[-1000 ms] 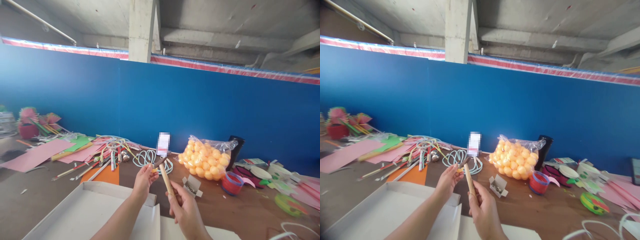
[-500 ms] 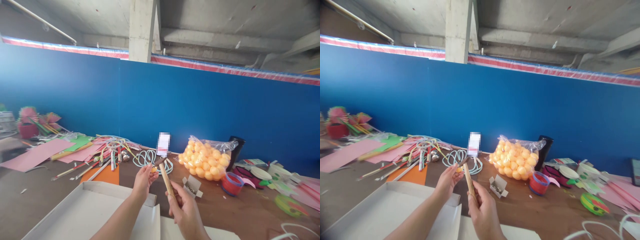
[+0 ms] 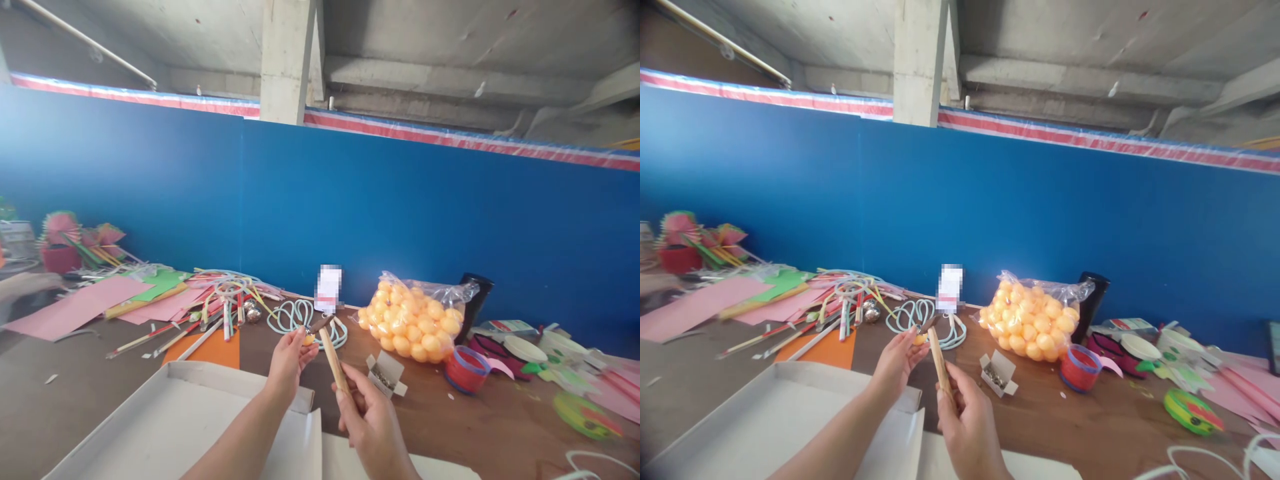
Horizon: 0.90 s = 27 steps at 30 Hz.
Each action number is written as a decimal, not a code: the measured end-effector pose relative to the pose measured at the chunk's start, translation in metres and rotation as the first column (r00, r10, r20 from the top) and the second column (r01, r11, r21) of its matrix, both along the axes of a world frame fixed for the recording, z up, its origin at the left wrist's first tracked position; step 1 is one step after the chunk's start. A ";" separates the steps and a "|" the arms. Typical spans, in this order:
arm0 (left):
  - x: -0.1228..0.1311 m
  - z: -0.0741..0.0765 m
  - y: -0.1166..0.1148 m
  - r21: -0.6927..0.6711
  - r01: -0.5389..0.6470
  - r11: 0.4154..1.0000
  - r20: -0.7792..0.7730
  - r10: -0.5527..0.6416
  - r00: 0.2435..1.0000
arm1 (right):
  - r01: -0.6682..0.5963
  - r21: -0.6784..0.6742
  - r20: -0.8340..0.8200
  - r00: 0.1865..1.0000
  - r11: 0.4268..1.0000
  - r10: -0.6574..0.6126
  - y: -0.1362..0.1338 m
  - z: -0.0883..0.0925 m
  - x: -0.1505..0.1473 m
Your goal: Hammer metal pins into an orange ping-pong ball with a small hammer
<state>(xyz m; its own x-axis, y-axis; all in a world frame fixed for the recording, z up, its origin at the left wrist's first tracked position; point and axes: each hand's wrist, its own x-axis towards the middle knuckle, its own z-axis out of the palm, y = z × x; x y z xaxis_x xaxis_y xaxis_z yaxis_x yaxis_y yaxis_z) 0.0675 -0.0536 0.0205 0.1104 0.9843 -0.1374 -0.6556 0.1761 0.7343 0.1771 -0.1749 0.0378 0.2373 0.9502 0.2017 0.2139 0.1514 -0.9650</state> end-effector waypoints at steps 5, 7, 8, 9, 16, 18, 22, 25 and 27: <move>0.000 -0.001 0.000 0.003 0.005 1.000 -0.006 -0.005 1.000 | -0.001 0.008 0.020 1.000 1.000 0.001 0.000 -0.001 -0.001; 0.000 -0.001 0.000 -0.009 -0.008 1.000 -0.011 0.008 1.000 | -0.003 0.011 0.032 0.999 1.000 0.003 0.000 -0.001 -0.001; 0.000 -0.001 0.000 -0.003 -0.011 1.000 -0.011 0.011 1.000 | 0.000 0.012 0.029 1.000 1.000 0.000 0.000 -0.001 -0.001; 0.000 -0.001 0.000 0.007 -0.011 1.000 -0.009 0.011 1.000 | 0.002 0.010 0.023 1.000 1.000 -0.002 0.000 -0.001 -0.002; 0.000 -0.002 0.001 -0.003 -0.011 1.000 0.007 0.011 1.000 | 0.001 0.031 0.029 1.000 1.000 -0.002 -0.001 0.000 -0.003; 0.000 -0.002 0.000 0.013 -0.012 1.000 0.004 0.012 1.000 | 0.005 0.026 0.005 1.000 1.000 -0.005 -0.001 0.001 -0.003; 0.000 -0.003 0.001 0.011 -0.001 1.000 -0.006 0.001 1.000 | -0.010 0.005 0.008 1.000 1.000 0.010 0.000 -0.001 -0.002; 0.001 -0.003 0.002 0.000 -0.013 1.000 -0.006 0.013 1.000 | -0.025 0.002 0.007 1.000 1.000 0.025 0.000 -0.002 0.000; 0.000 -0.002 0.002 0.003 -0.031 1.000 -0.012 0.031 0.999 | -0.026 -0.019 -0.013 1.000 0.999 0.026 0.001 -0.002 0.002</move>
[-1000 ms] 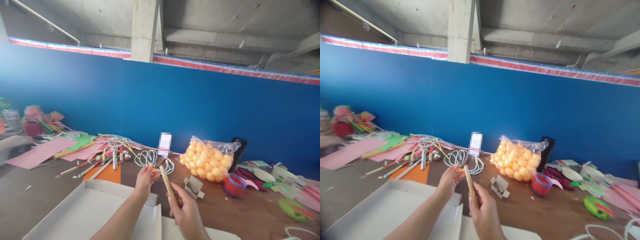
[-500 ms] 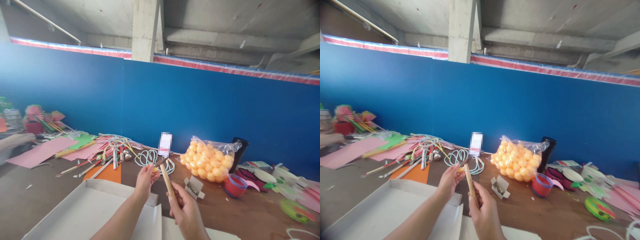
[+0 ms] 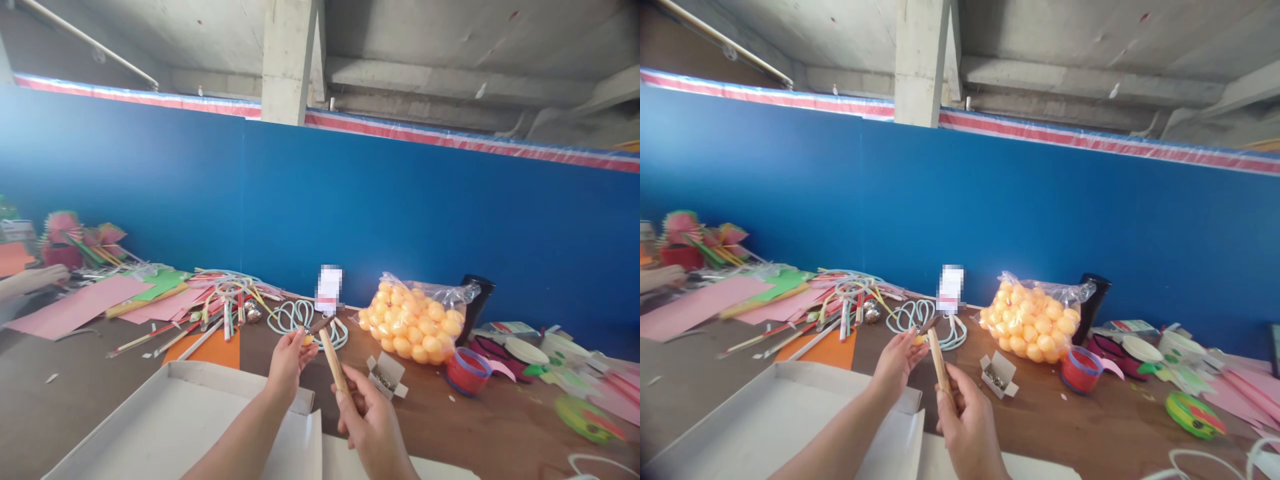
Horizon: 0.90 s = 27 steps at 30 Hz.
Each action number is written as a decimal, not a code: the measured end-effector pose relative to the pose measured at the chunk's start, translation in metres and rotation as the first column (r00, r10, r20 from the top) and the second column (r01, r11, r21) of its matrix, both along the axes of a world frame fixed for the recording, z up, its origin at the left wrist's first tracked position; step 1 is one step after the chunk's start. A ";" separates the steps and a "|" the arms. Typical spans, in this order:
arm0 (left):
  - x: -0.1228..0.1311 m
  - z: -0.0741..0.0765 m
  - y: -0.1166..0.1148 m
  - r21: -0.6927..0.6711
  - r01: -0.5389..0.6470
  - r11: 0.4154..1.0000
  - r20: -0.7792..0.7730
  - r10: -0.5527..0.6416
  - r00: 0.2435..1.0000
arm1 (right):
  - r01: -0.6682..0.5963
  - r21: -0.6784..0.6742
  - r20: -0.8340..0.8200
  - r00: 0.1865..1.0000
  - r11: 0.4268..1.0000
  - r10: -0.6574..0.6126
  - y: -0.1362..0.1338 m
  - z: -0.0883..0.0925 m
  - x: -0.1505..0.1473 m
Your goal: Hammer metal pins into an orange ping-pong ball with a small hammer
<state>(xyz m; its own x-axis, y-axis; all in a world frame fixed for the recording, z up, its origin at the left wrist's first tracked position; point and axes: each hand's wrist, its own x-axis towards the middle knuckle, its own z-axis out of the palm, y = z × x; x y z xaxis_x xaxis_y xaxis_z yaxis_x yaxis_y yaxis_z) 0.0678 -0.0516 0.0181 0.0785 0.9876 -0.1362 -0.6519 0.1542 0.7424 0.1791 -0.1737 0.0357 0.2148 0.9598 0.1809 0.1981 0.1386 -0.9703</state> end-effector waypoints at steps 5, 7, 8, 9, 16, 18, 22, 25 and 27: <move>-0.001 -0.002 0.002 0.035 -0.101 0.994 -0.044 0.103 0.994 | 0.030 -0.092 -0.072 0.997 0.995 -0.037 0.007 -0.002 0.008; -0.001 -0.003 0.003 0.048 -0.135 0.990 -0.055 0.137 0.989 | 0.015 -0.149 -0.095 0.995 0.989 -0.029 0.011 -0.005 0.011; -0.001 -0.003 0.003 0.049 -0.144 0.988 -0.057 0.147 0.988 | 0.006 -0.183 -0.103 0.994 0.983 -0.025 0.013 -0.008 0.012; -0.002 -0.003 0.003 0.048 -0.147 0.988 -0.059 0.150 0.987 | -0.005 -0.219 -0.108 0.994 0.976 -0.019 0.014 -0.010 0.013; -0.002 -0.002 0.001 0.063 -0.116 0.991 -0.082 0.121 0.989 | -0.068 -0.421 -0.069 0.997 0.905 0.043 0.016 -0.016 0.014; -0.002 -0.002 0.000 0.064 -0.104 0.993 -0.090 0.109 0.990 | -0.050 -0.398 -0.005 0.999 0.916 0.052 0.018 -0.018 0.016; -0.002 0.000 -0.003 0.054 -0.090 0.994 -0.114 0.096 0.989 | -0.007 -0.272 0.173 0.983 0.962 0.056 0.021 -0.026 0.023; -0.001 0.002 -0.004 0.053 -0.088 0.995 -0.123 0.093 0.988 | 0.062 -0.216 0.318 0.948 0.974 0.010 0.022 -0.031 0.028; -0.001 0.002 -0.004 0.057 -0.082 0.995 -0.131 0.089 0.987 | 0.102 -0.197 0.410 0.912 0.975 -0.013 0.020 -0.033 0.032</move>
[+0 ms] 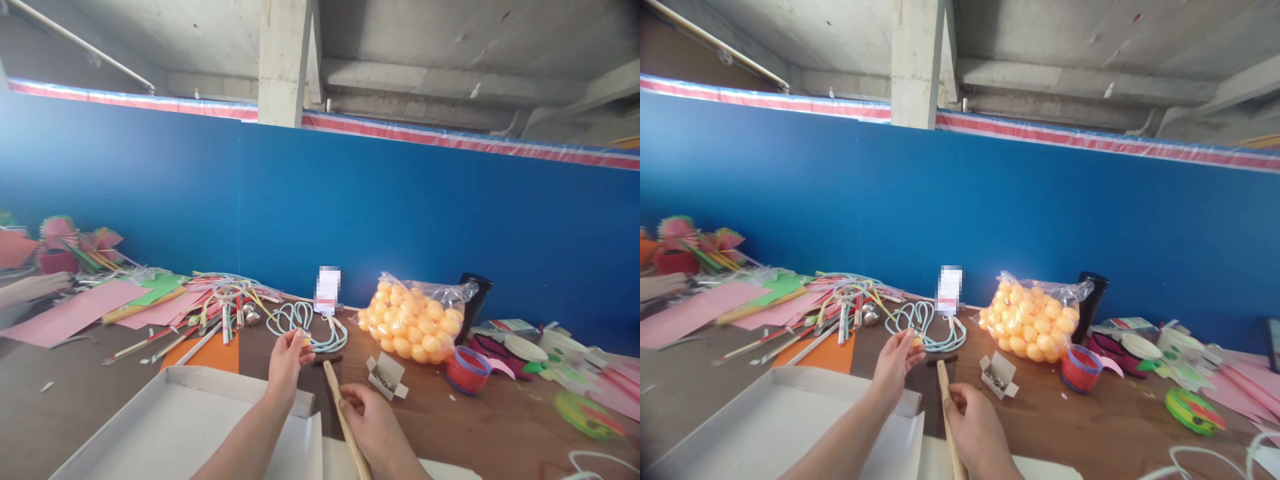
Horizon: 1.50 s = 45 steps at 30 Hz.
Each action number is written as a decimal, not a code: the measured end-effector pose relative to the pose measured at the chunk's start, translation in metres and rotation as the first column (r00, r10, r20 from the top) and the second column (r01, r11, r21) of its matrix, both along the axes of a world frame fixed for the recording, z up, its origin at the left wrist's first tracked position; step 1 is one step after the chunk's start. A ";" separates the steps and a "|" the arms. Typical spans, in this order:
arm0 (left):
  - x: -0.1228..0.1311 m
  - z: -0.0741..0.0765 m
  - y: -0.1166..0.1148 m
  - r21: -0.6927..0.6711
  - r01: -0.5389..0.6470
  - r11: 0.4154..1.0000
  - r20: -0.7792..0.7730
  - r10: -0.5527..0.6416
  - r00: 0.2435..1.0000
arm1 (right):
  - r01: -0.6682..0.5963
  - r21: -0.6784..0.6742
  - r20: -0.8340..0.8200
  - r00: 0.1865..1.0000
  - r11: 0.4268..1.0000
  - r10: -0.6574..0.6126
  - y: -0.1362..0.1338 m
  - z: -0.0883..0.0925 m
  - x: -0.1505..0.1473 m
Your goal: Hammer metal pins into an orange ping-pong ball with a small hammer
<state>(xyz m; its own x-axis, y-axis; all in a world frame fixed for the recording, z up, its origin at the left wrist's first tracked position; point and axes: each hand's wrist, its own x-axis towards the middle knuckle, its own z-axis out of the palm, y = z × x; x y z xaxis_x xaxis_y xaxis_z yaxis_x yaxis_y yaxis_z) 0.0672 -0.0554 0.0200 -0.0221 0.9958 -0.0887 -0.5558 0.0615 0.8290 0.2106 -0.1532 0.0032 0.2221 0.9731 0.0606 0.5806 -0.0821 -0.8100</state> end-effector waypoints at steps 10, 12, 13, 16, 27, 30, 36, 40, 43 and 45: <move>0.000 -0.001 -0.003 0.020 0.037 0.999 -0.068 -0.036 0.997 | 0.306 0.035 0.388 0.873 0.951 -0.296 -0.004 0.030 0.036; 0.000 -0.001 -0.003 0.032 0.047 0.998 -0.082 -0.045 0.996 | 0.342 0.011 0.438 0.843 0.939 -0.312 -0.002 0.033 0.046; 0.001 -0.001 -0.003 0.039 0.052 0.998 -0.089 -0.048 0.995 | 0.348 -0.003 0.461 0.832 0.938 -0.307 -0.002 0.033 0.050; 0.001 -0.002 -0.003 0.048 0.059 0.997 -0.107 -0.054 0.993 | 0.337 -0.051 0.523 0.811 0.940 -0.262 0.002 0.032 0.059; 0.004 -0.001 -0.004 0.044 0.081 0.996 -0.158 -0.073 0.985 | 0.299 -0.227 0.544 0.828 0.927 -0.134 0.016 0.035 0.075; 0.005 -0.002 -0.003 0.045 0.083 0.996 -0.174 -0.074 0.982 | 0.309 -0.244 0.537 0.832 0.919 -0.137 0.021 0.034 0.078; 0.005 -0.001 -0.004 0.046 0.091 0.995 -0.184 -0.081 0.980 | 0.310 -0.217 0.534 0.832 0.926 -0.153 0.025 0.028 0.079; 0.005 -0.001 -0.005 0.037 0.083 0.996 -0.169 -0.076 0.983 | 0.308 -0.190 0.560 0.814 0.932 -0.155 0.025 0.024 0.079; 0.005 -0.002 -0.004 0.044 0.082 0.996 -0.164 -0.074 0.984 | 0.305 -0.164 0.595 0.789 0.938 -0.153 0.025 0.021 0.079; 0.005 -0.002 -0.004 0.045 0.086 0.995 -0.175 -0.077 0.982 | 0.298 -0.150 0.615 0.775 0.943 -0.147 0.025 0.020 0.079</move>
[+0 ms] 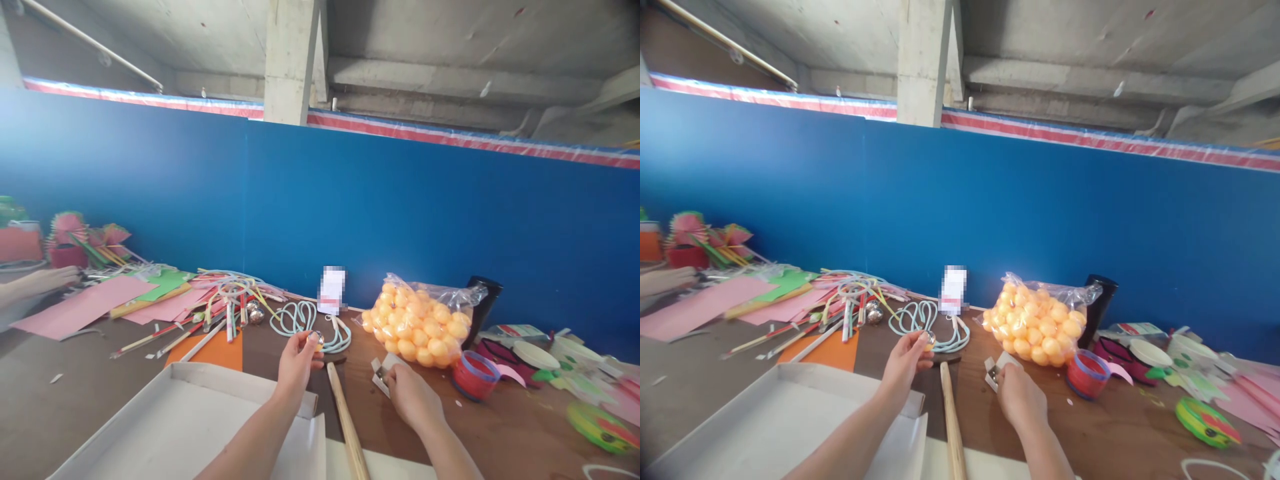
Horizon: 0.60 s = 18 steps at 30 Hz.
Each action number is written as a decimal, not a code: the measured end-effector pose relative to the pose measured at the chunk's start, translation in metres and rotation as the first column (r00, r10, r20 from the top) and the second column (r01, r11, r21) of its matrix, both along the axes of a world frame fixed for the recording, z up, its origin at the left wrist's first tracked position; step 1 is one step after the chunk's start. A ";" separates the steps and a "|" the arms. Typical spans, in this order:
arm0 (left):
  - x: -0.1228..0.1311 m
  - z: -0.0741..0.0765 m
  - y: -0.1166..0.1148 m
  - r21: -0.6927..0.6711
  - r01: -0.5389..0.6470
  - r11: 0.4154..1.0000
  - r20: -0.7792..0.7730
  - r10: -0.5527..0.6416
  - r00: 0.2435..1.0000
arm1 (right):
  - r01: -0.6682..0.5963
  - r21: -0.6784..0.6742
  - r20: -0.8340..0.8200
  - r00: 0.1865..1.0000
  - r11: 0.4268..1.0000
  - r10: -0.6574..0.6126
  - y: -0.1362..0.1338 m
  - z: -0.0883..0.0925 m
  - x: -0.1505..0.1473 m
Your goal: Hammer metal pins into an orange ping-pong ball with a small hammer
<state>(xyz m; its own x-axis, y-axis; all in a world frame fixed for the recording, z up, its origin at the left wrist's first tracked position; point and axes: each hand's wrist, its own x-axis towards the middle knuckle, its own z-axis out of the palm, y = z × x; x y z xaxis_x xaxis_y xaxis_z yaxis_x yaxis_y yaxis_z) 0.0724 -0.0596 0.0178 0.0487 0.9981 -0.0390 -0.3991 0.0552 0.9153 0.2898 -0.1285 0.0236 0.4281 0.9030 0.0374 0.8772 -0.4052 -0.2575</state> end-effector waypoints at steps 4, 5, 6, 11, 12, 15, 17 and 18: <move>0.000 0.002 -0.001 -0.001 0.001 1.000 -0.013 -0.001 1.000 | -0.017 0.001 -0.033 0.999 1.000 0.017 -0.002 0.003 -0.001; 0.000 0.002 -0.001 -0.002 0.000 1.000 -0.012 0.000 1.000 | -0.018 -0.002 -0.054 0.998 1.000 0.018 -0.002 0.004 -0.001; 0.000 0.002 -0.001 -0.002 0.000 1.000 -0.010 0.000 1.000 | -0.017 -0.007 -0.073 0.997 1.000 0.017 -0.003 0.005 -0.001; 0.000 0.003 -0.001 0.001 -0.005 1.000 0.004 0.005 1.000 | -0.023 -0.038 -0.109 0.994 0.999 0.019 -0.003 0.008 -0.001; 0.000 0.003 -0.001 0.000 -0.007 1.000 0.010 0.007 1.000 | -0.026 -0.039 -0.109 0.994 0.999 0.021 -0.003 0.007 -0.001; 0.000 0.002 -0.001 -0.005 -0.006 1.000 0.016 0.006 1.000 | -0.027 -0.022 -0.091 0.996 0.999 0.025 -0.002 0.004 -0.001; 0.000 0.002 -0.001 -0.002 -0.004 1.000 0.012 0.004 1.000 | -0.036 -0.012 -0.076 0.996 0.999 0.035 -0.002 0.003 0.000; 0.000 0.002 -0.001 -0.001 -0.005 1.000 0.014 0.005 1.000 | -0.041 -0.012 -0.079 0.996 0.999 0.040 -0.002 0.002 0.000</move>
